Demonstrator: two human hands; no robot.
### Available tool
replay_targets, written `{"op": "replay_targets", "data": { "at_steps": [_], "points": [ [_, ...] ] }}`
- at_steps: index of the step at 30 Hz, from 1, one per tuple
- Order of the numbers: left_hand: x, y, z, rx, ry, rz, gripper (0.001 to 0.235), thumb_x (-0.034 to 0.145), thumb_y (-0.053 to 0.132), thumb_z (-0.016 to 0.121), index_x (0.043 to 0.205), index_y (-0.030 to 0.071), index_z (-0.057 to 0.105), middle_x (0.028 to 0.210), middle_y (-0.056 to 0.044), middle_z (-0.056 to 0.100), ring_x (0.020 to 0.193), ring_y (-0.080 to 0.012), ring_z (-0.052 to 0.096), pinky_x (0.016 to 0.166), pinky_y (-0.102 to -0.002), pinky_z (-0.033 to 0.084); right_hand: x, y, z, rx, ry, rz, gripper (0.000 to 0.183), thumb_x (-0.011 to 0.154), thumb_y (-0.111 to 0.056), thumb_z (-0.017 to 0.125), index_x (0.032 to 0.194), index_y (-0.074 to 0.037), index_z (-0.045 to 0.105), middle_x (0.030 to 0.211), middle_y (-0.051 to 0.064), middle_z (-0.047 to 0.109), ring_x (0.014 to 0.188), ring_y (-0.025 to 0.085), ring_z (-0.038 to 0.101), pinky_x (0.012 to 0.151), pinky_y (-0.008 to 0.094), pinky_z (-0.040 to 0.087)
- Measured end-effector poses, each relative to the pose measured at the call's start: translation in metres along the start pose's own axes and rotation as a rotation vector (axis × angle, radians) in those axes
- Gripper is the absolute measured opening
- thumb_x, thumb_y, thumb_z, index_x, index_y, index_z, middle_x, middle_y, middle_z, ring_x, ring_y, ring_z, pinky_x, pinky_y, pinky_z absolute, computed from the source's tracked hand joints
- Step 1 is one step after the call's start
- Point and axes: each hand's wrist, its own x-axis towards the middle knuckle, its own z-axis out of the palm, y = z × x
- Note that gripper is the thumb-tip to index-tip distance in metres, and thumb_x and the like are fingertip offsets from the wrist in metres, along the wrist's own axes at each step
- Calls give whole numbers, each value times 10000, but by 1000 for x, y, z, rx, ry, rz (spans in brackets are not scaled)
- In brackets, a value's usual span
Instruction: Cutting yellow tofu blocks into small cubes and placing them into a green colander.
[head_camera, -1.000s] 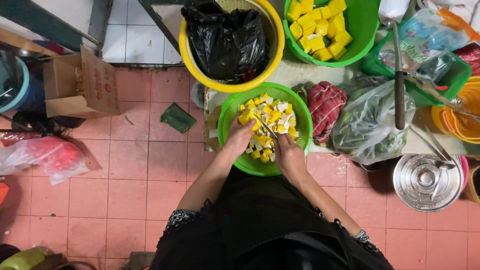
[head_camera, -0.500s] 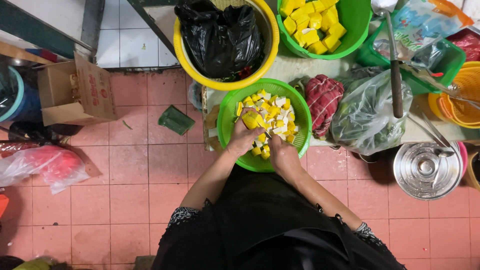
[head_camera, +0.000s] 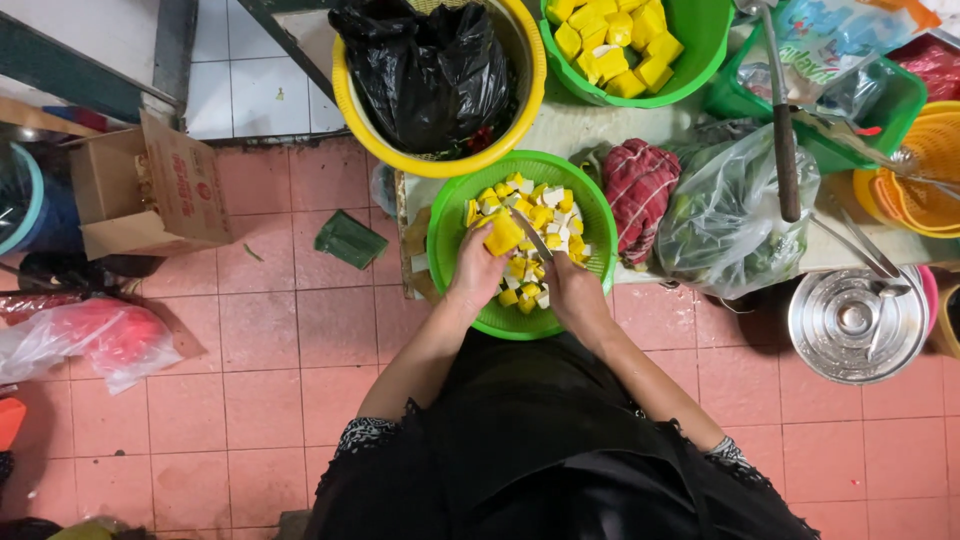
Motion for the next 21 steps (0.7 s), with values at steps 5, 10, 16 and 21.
{"op": "replay_targets", "data": {
  "at_steps": [5,10,16,21],
  "points": [
    [-20,1,42,404,104,57,484,895,3,689,1342,114,538,1260,-69,650,1193,-211,621,1058,-402,508,-1,-24,-22,-121,36,-47,165,1004,-168,596,1041,-7,586,790,232,696,612,438,666,560,536,529],
    [-18,-7,26,460,32,95,401,950,-38,697,1330,33,590,1258,-65,679,1177,-187,629,1057,-362,499,-4,-19,-16,-185,40,-98,189,991,-156,591,1097,0,597,855,229,712,606,430,668,548,527,539],
    [-20,-10,26,480,-93,199,436,953,-39,687,1377,33,614,1315,-54,675,1211,-151,633,1104,-336,495,-3,-6,-3,-236,42,-132,151,957,-100,588,1063,8,585,842,229,712,618,415,682,554,513,546],
    [-22,-18,16,526,-58,125,441,950,-62,698,1377,16,616,1304,-79,675,1201,-175,630,1112,-365,492,1,3,9,-268,0,-140,116,956,-99,584,963,10,543,810,230,705,633,402,693,555,502,549]
  ]
}}
